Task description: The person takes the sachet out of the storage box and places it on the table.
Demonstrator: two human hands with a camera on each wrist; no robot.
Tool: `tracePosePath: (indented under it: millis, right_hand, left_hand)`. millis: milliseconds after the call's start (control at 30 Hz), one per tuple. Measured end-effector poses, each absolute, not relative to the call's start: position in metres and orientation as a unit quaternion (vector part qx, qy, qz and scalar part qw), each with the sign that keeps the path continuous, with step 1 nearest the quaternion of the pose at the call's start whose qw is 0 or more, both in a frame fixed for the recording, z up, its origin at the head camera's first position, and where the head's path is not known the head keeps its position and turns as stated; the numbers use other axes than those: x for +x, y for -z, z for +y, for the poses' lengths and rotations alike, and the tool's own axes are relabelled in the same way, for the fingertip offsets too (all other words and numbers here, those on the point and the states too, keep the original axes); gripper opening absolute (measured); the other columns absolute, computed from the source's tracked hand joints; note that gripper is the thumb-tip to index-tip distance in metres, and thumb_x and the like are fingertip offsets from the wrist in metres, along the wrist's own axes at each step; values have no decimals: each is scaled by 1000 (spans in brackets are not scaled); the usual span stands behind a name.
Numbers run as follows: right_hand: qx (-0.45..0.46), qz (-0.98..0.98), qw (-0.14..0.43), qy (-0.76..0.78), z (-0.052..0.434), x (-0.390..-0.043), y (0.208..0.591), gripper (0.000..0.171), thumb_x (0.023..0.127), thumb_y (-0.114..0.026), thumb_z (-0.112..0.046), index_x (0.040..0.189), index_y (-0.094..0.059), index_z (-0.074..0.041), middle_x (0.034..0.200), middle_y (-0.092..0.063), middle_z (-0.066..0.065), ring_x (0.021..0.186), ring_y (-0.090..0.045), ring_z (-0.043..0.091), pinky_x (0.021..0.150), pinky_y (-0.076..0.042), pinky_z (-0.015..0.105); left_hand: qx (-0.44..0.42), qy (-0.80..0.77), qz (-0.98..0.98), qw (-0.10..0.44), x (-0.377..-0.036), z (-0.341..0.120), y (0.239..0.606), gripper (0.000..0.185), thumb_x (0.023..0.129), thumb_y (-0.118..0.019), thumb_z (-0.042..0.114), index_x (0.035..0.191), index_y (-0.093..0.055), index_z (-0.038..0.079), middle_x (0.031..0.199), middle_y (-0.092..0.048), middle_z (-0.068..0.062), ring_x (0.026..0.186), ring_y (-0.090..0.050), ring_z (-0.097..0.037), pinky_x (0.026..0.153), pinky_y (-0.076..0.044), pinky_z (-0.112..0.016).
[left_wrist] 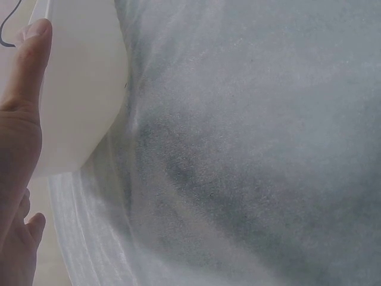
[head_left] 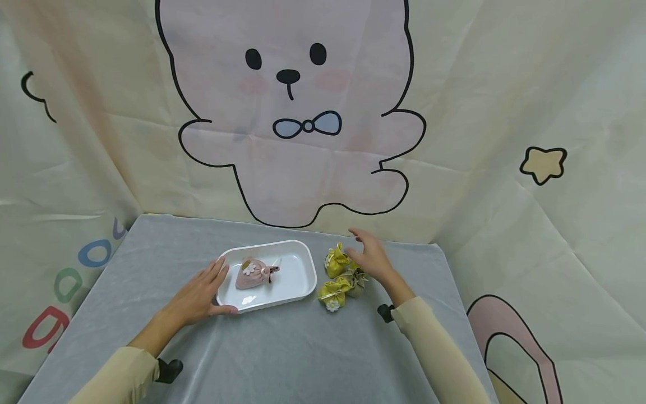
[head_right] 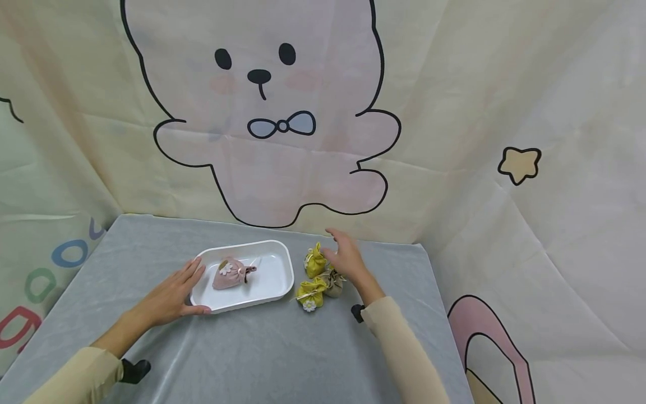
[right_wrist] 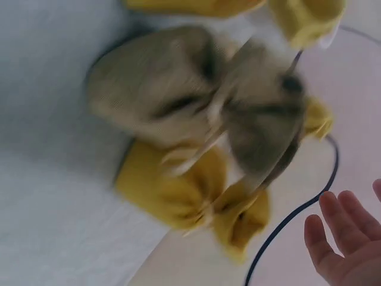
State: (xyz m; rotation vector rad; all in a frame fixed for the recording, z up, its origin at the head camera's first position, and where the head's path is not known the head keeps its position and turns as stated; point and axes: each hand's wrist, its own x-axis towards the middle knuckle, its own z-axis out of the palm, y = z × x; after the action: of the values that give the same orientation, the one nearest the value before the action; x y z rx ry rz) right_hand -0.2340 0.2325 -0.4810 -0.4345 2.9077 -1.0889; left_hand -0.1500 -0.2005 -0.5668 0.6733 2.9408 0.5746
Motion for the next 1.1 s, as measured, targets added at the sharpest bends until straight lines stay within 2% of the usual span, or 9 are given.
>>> tracePosePath:
  millis: [367,867,1100]
  right_hand:
    - [-200,913,17,355,173,-229,480,60,92,-72,-20,146,-48,-8,147,-50,12,129,-53,32,102,-46,50]
    - [-242,886,102,383,115,-216,504,65,91,-75,-21,147,-46,-9,148,-50,9,124,-59,29,103,-47,46]
    - [-229,880,130,396,101,-212,518,63,90,-76,-21,146,-49,-10,145,-54,6,124,-60,25,103,-47,39]
  left_hand:
    - [218,-188,957,31,-149,-201,566,114,77,-70,70,150,-33,-9,160,-20,-28,146,-21,-47,112,-26,-63]
    - [226,-191,955,25,-148,-201,566,113,77,-71,69,150,-33,-9,160,-20,-29,145,-21,-48,112,-26,-63]
    - [225,-189,955,24,-148,-200,566,113,77,-71,68,149,-34,-10,160,-20,-29,145,-22,-47,112,-26,-63]
